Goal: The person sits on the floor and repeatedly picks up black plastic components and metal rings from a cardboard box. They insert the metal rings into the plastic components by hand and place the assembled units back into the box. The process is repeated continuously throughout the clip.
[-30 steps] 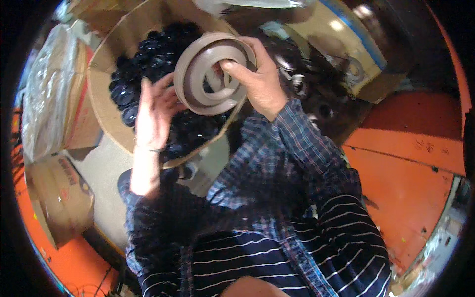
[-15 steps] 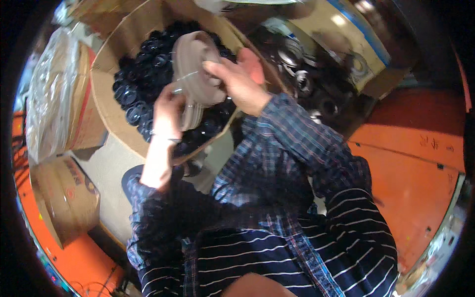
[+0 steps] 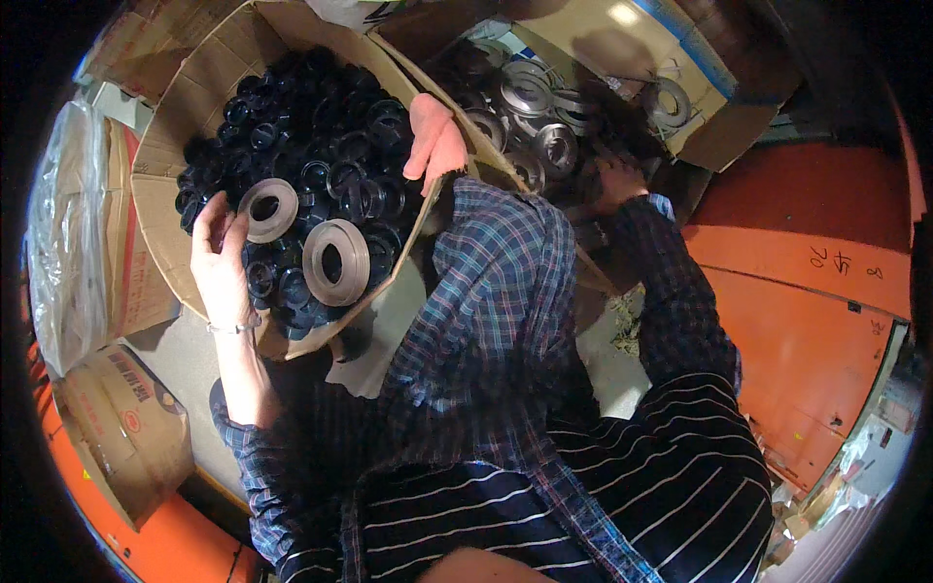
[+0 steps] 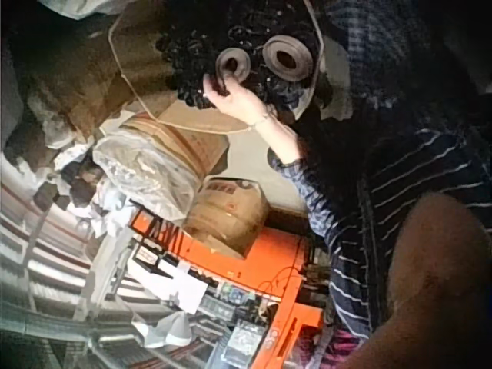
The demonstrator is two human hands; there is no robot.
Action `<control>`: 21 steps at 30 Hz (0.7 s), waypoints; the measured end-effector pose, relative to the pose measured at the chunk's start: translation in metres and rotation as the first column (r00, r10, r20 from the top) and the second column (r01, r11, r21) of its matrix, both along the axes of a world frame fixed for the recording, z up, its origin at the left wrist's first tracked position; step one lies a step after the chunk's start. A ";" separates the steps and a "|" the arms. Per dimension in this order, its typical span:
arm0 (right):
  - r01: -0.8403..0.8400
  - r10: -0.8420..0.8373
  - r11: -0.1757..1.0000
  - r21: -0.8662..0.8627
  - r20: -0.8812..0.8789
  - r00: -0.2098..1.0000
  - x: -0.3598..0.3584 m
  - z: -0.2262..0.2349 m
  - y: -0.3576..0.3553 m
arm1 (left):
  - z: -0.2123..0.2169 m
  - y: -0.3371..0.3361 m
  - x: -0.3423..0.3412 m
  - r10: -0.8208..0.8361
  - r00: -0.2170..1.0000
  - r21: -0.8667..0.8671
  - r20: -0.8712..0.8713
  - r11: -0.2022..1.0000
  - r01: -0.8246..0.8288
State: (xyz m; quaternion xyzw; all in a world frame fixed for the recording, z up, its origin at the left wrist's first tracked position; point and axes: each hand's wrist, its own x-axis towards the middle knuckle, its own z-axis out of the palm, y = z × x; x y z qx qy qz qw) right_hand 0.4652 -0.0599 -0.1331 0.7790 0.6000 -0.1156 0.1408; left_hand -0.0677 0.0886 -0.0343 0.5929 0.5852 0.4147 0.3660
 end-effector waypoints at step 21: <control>-0.314 0.270 0.949 -0.016 -0.475 0.838 -0.012 -0.023 -0.052 | 0.005 -0.013 0.035 -0.208 0.978 -0.194 -0.001 0.960 0.204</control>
